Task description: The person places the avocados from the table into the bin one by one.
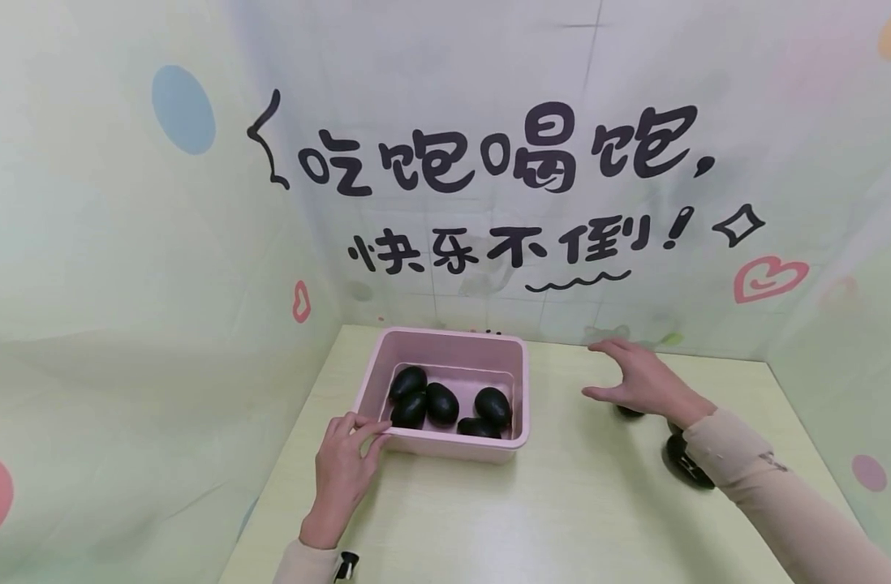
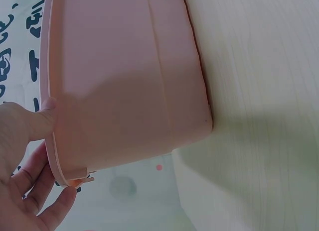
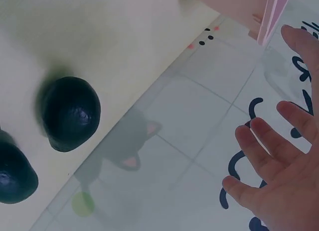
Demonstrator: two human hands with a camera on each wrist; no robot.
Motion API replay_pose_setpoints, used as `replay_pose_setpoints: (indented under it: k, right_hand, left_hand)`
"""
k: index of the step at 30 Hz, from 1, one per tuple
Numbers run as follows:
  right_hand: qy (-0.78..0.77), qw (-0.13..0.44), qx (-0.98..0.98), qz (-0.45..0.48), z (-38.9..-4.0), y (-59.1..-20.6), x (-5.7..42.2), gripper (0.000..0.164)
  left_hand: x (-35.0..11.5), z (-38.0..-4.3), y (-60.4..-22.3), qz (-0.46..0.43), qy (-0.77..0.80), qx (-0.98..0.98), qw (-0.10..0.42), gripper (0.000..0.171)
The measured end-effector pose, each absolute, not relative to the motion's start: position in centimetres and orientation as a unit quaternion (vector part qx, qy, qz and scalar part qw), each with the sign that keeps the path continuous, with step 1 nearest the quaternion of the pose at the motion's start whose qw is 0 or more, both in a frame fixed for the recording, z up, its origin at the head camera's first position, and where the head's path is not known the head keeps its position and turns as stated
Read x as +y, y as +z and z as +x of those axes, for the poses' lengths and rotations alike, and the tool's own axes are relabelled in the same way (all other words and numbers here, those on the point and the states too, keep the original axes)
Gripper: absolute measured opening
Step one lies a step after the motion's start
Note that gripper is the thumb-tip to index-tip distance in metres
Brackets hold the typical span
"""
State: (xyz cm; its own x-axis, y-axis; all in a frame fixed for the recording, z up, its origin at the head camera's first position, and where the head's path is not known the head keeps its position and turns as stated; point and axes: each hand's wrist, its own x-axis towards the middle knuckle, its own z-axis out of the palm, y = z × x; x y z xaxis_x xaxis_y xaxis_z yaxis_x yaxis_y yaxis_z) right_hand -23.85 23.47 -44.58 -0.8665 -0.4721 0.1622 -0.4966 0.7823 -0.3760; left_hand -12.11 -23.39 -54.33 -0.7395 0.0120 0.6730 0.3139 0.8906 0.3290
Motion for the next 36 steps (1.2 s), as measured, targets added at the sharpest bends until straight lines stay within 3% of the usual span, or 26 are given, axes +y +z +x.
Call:
replay_pose_setpoints:
  k: [36]
  right_hand:
    - [0.196, -0.032, -0.967, 0.161, -25.4, -49.9, 28.9, 0.085]
  left_hand:
    - [-23.3, -12.1, -54.4, -0.085, -0.216, -0.908, 0.350, 0.024]
